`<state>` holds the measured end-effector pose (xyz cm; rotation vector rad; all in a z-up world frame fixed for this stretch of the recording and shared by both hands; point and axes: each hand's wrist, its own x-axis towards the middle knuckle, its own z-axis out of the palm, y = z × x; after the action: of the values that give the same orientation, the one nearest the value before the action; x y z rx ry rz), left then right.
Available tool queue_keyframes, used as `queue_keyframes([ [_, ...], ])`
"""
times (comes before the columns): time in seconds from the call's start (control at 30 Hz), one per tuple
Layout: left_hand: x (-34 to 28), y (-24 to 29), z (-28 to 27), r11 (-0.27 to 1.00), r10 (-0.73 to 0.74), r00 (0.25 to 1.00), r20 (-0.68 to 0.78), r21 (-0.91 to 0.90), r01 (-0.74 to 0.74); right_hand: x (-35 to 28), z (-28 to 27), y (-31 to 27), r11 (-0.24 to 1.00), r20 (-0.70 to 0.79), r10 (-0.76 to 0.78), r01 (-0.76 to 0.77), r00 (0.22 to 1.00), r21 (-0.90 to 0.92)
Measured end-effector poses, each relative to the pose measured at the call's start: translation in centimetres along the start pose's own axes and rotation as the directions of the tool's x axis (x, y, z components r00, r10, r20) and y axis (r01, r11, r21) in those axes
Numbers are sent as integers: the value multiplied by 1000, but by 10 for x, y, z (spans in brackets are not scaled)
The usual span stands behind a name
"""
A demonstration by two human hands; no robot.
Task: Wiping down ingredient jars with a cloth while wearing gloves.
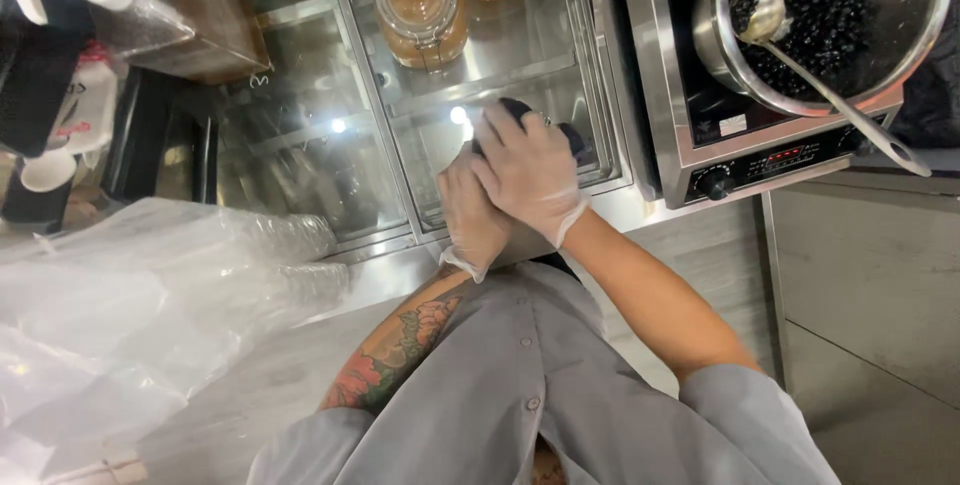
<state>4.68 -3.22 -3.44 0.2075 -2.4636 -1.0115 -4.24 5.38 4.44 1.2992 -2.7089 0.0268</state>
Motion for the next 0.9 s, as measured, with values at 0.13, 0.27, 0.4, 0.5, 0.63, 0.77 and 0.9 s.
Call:
queue_keyframes([
  [0.13,3,3,-4,972,-225,970,93,-54,230,-19,21,10,797,-32,436,-369,900,479],
  [0.27,9,-14,-2,932,-296,940,167,-163,323,-73,94,-4,91,108,686,-232,720,968],
  [0.4,10,-10,3,926,-292,939,183,-193,326,-63,144,28,-335,492,723,-378,484,863],
  [0.5,11,-1,8,916,-333,931,152,-183,358,-34,138,51,-523,592,599,-297,539,799],
  [0.63,21,9,26,846,-451,887,97,-270,459,-9,110,55,-70,373,768,-511,520,857],
  [0.77,21,11,36,807,-488,869,81,-338,485,-27,132,52,-193,396,805,-436,442,879],
  [0.9,24,7,51,803,-486,871,73,-355,478,-54,169,49,-138,333,816,-400,472,906],
])
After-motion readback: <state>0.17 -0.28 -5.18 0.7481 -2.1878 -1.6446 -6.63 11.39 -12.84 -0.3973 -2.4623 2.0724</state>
